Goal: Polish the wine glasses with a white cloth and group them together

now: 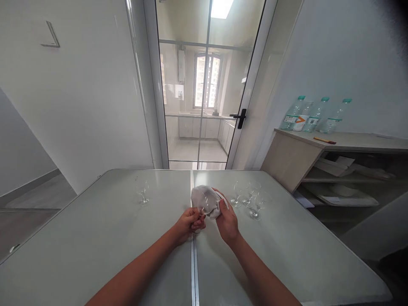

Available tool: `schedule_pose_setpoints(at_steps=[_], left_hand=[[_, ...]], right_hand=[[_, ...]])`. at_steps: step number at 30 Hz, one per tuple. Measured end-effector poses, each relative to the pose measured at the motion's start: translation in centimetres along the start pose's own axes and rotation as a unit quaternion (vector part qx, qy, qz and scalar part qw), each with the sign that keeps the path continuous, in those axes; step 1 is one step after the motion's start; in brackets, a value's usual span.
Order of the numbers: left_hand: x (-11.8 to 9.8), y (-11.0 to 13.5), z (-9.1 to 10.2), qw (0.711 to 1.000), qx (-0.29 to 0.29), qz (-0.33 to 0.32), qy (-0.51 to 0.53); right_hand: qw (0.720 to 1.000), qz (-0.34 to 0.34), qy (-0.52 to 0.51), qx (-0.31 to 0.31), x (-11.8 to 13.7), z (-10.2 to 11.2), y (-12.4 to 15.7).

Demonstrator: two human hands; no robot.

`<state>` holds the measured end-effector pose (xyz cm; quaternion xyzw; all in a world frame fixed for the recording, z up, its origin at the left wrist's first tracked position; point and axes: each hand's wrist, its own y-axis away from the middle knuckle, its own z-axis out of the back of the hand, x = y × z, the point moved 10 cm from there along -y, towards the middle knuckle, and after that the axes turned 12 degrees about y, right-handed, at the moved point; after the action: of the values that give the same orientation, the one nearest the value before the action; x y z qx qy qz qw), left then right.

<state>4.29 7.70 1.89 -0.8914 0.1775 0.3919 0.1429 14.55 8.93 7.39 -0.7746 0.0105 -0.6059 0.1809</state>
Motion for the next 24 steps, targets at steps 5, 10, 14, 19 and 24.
schedule_pose_setpoints(at_steps=[5,10,14,19,24], left_hand=[[-0.4,-0.3,0.7,0.999,-0.048,-0.010,-0.001],[-1.0,-0.9,3.4,0.980,-0.124,-0.089,-0.125],[-1.7,-0.7,3.2,0.946,-0.108,-0.142,-0.269],[-2.5,0.3,0.7,0.853,-0.053,-0.195,-0.481],[-2.3,0.6,-0.4,0.835,-0.011,-0.178,-0.521]], right_hand=[[0.919,0.200,0.338,0.034,3.3,-2.2,1.4],[0.686,0.353,0.612,0.174,3.5,-6.4,2.9],[0.631,0.383,0.659,0.146,4.1,-6.6,3.0],[0.653,0.338,0.667,0.121,4.1,-6.3,2.6],[0.714,0.248,0.641,0.132,4.2,-5.1,1.6]])
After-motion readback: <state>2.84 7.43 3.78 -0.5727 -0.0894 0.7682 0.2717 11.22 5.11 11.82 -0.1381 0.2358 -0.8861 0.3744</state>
